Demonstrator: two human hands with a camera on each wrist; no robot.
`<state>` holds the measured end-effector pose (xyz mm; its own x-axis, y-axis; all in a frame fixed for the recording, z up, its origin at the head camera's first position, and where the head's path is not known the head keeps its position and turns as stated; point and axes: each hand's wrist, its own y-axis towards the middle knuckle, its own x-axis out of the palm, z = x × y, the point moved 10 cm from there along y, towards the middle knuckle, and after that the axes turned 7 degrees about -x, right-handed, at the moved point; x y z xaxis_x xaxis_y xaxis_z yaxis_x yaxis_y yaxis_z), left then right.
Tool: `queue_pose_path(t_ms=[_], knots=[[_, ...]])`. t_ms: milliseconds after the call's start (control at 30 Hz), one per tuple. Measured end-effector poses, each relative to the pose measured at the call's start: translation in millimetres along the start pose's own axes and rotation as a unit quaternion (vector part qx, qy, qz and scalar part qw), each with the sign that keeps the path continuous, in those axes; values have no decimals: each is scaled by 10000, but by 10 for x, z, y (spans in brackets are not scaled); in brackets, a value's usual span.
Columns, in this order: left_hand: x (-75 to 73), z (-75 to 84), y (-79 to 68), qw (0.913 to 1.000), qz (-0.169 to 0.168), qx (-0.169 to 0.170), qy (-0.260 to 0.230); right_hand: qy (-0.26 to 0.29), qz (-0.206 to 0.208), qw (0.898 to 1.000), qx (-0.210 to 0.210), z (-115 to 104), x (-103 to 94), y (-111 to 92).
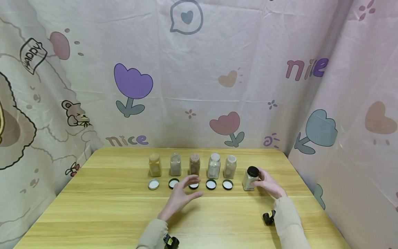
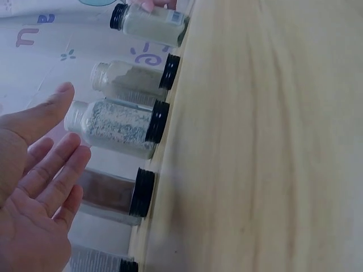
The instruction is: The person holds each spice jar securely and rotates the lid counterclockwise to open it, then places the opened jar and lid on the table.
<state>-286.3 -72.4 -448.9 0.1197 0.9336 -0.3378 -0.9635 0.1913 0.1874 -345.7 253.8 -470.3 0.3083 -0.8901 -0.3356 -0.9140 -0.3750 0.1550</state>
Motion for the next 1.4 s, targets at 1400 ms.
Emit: queue_pose_path(t_ms=[1400], knots=[[-120,74,8,9994,328,67,-121,-681,-970,9886,-925,-596,1249,184]])
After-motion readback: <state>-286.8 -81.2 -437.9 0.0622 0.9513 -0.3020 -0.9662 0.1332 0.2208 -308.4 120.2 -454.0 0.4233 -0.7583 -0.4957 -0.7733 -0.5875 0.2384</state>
